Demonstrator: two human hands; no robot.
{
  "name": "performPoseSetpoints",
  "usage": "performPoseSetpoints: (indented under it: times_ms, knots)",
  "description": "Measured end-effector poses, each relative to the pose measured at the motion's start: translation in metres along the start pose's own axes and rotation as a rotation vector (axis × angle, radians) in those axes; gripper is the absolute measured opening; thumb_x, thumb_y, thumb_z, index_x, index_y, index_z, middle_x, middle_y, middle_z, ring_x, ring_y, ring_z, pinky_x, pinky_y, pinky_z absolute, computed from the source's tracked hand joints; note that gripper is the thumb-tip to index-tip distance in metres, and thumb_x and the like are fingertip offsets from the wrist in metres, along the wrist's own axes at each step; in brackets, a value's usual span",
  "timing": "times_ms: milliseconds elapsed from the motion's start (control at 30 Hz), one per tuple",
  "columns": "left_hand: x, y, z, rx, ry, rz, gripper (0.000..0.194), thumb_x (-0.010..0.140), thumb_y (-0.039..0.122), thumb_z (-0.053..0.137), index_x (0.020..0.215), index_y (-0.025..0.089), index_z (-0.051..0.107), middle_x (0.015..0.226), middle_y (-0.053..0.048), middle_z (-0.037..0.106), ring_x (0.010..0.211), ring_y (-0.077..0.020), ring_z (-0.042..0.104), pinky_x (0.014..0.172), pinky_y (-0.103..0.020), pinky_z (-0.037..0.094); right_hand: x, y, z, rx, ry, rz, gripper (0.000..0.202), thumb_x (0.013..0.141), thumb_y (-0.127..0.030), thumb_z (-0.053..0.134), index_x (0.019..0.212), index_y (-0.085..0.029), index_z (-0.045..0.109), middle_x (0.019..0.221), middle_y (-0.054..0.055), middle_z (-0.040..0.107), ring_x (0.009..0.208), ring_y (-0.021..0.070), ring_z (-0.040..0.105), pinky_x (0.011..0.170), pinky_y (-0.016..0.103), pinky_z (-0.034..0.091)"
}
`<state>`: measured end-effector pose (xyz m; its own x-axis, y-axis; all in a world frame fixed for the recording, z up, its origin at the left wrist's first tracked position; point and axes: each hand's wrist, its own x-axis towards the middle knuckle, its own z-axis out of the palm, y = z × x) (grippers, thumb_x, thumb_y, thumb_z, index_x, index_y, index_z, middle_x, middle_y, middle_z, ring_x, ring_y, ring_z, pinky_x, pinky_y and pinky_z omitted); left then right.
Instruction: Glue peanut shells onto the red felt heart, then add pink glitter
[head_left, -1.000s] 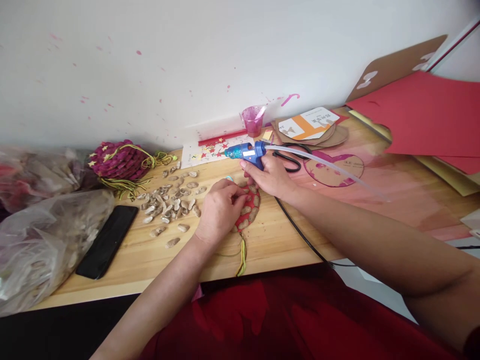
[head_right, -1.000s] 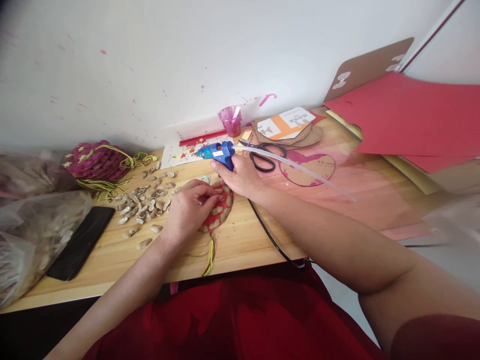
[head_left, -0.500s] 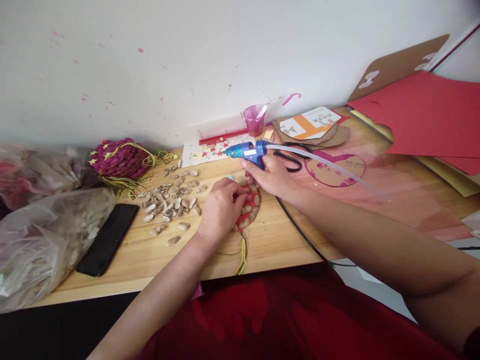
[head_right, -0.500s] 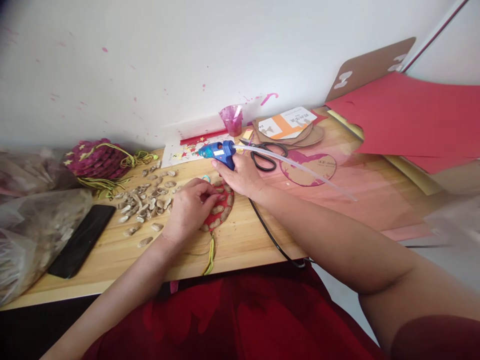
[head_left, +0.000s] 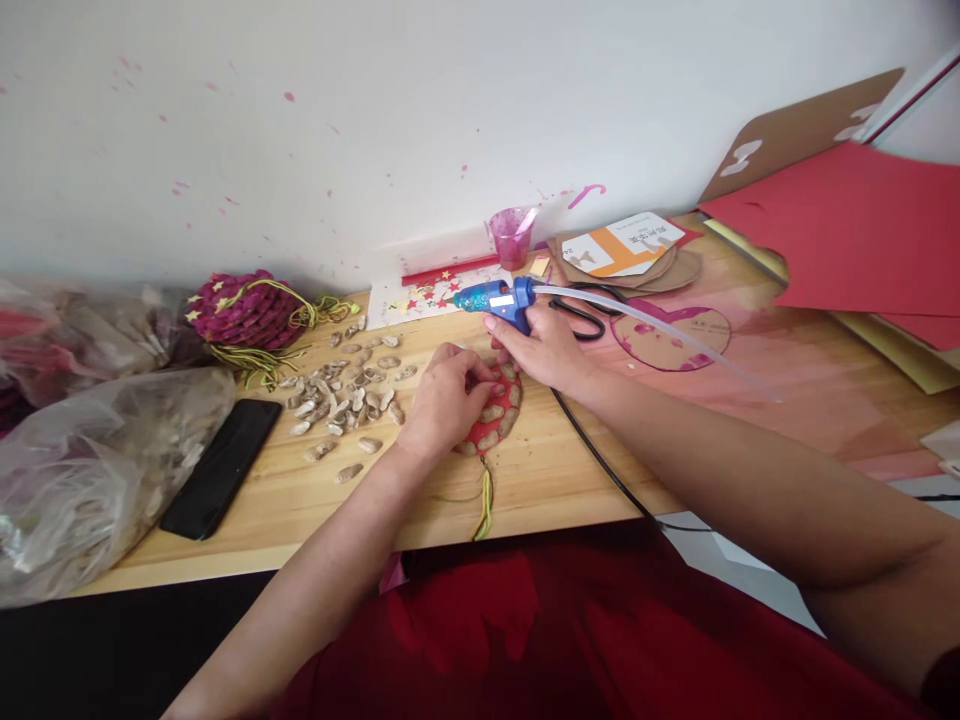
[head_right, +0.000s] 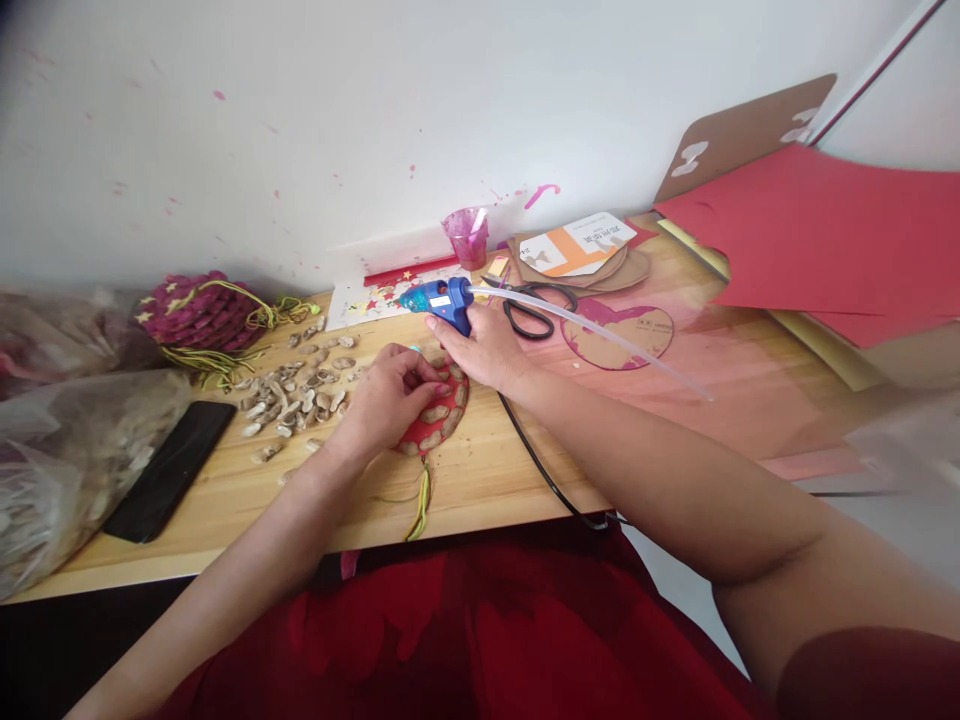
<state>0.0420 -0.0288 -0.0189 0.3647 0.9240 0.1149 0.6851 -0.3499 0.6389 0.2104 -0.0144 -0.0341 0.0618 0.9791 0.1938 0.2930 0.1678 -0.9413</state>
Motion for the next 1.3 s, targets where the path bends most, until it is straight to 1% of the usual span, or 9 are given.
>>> performPoseSetpoints:
  times_ms: [333, 600, 700, 767, 867, 1000, 1067, 1167, 1300]
  knots:
    - [0.003, -0.002, -0.003, 0.043, -0.027, 0.015, 0.013, 0.079, 0.014, 0.075, 0.073, 0.019, 0.065, 0.087, 0.0, 0.055, 0.073, -0.0142, 0.056, 0.08, -0.031, 0.051, 0.0, -0.002, 0.0, 0.0, 0.009, 0.011, 0.031, 0.092, -0.045, 0.065, 0.081, -0.017, 0.063, 0.07, 0.003, 0.071, 0.054, 0.0138, 0.067, 0.051, 0.023, 0.053]
    - [0.005, -0.002, -0.001, 0.063, -0.028, 0.008, 0.009, 0.078, 0.014, 0.075, 0.075, 0.018, 0.068, 0.089, -0.001, 0.059, 0.074, -0.0143, 0.058, 0.078, -0.031, 0.051, 0.002, 0.001, 0.001, 0.016, 0.013, 0.007, 0.029, 0.093, -0.043, 0.065, 0.081, -0.017, 0.063, 0.072, 0.005, 0.072, 0.055, 0.0147, 0.069, 0.048, 0.023, 0.052]
    - [0.006, -0.003, -0.009, 0.03, -0.061, 0.024, 0.004, 0.081, 0.016, 0.072, 0.077, 0.019, 0.072, 0.089, -0.002, 0.064, 0.078, -0.0162, 0.062, 0.078, -0.031, 0.051, 0.002, 0.001, 0.001, 0.028, 0.007, 0.021, 0.029, 0.092, -0.044, 0.066, 0.081, -0.017, 0.063, 0.073, 0.005, 0.072, 0.054, 0.015, 0.069, 0.047, 0.023, 0.053]
    - [0.005, -0.004, -0.021, -0.028, -0.07, 0.055, 0.01, 0.087, 0.022, 0.066, 0.083, 0.02, 0.075, 0.089, -0.003, 0.069, 0.083, -0.018, 0.065, 0.08, -0.032, 0.051, 0.003, 0.002, 0.001, 0.034, 0.007, 0.023, 0.03, 0.092, -0.046, 0.066, 0.083, -0.017, 0.063, 0.074, 0.005, 0.072, 0.054, 0.0155, 0.069, 0.046, 0.024, 0.052]
    - [-0.004, -0.01, -0.042, -0.107, 0.027, 0.057, 0.018, 0.092, 0.027, 0.06, 0.092, 0.02, 0.076, 0.09, -0.003, 0.073, 0.085, -0.0184, 0.067, 0.08, -0.032, 0.052, 0.003, 0.002, 0.0, 0.041, -0.008, 0.019, 0.03, 0.092, -0.047, 0.065, 0.085, -0.017, 0.063, 0.074, 0.005, 0.072, 0.053, 0.0154, 0.068, 0.044, 0.023, 0.052]
    - [-0.032, -0.023, -0.057, -0.09, 0.058, 0.037, 0.014, 0.087, 0.031, 0.07, 0.093, 0.02, 0.076, 0.09, -0.004, 0.073, 0.079, -0.0177, 0.066, 0.071, -0.031, 0.054, 0.003, 0.002, 0.0, 0.065, -0.022, 0.025, 0.03, 0.091, -0.047, 0.065, 0.085, -0.018, 0.06, 0.072, 0.004, 0.07, 0.051, 0.0151, 0.066, 0.04, 0.023, 0.049]
    - [-0.047, -0.028, -0.055, -0.086, 0.05, 0.079, 0.02, 0.083, 0.033, 0.076, 0.099, 0.021, 0.075, 0.1, -0.006, 0.072, 0.085, -0.0191, 0.067, 0.072, -0.032, 0.056, 0.003, 0.003, 0.0, 0.042, -0.013, 0.008, 0.03, 0.091, -0.047, 0.065, 0.085, -0.018, 0.06, 0.072, 0.004, 0.07, 0.053, 0.015, 0.067, 0.042, 0.023, 0.05]
    - [-0.064, -0.034, -0.046, -0.011, 0.03, 0.171, 0.041, 0.078, 0.03, 0.083, 0.115, 0.023, 0.068, 0.118, -0.008, 0.066, 0.104, -0.0227, 0.066, 0.08, -0.035, 0.059, 0.003, 0.006, -0.001, -0.012, -0.006, -0.021, 0.032, 0.092, -0.049, 0.062, 0.084, -0.018, 0.062, 0.074, 0.005, 0.071, 0.057, 0.0152, 0.069, 0.048, 0.023, 0.052]
    - [-0.071, -0.037, -0.035, 0.1, 0.1, 0.17, 0.054, 0.074, 0.023, 0.085, 0.121, 0.024, 0.06, 0.124, -0.008, 0.059, 0.111, -0.0249, 0.063, 0.088, -0.041, 0.059, 0.004, 0.011, -0.002, -0.029, -0.005, -0.039, 0.037, 0.092, -0.054, 0.06, 0.084, -0.018, 0.062, 0.076, 0.005, 0.072, 0.058, 0.0154, 0.068, 0.052, 0.025, 0.053]
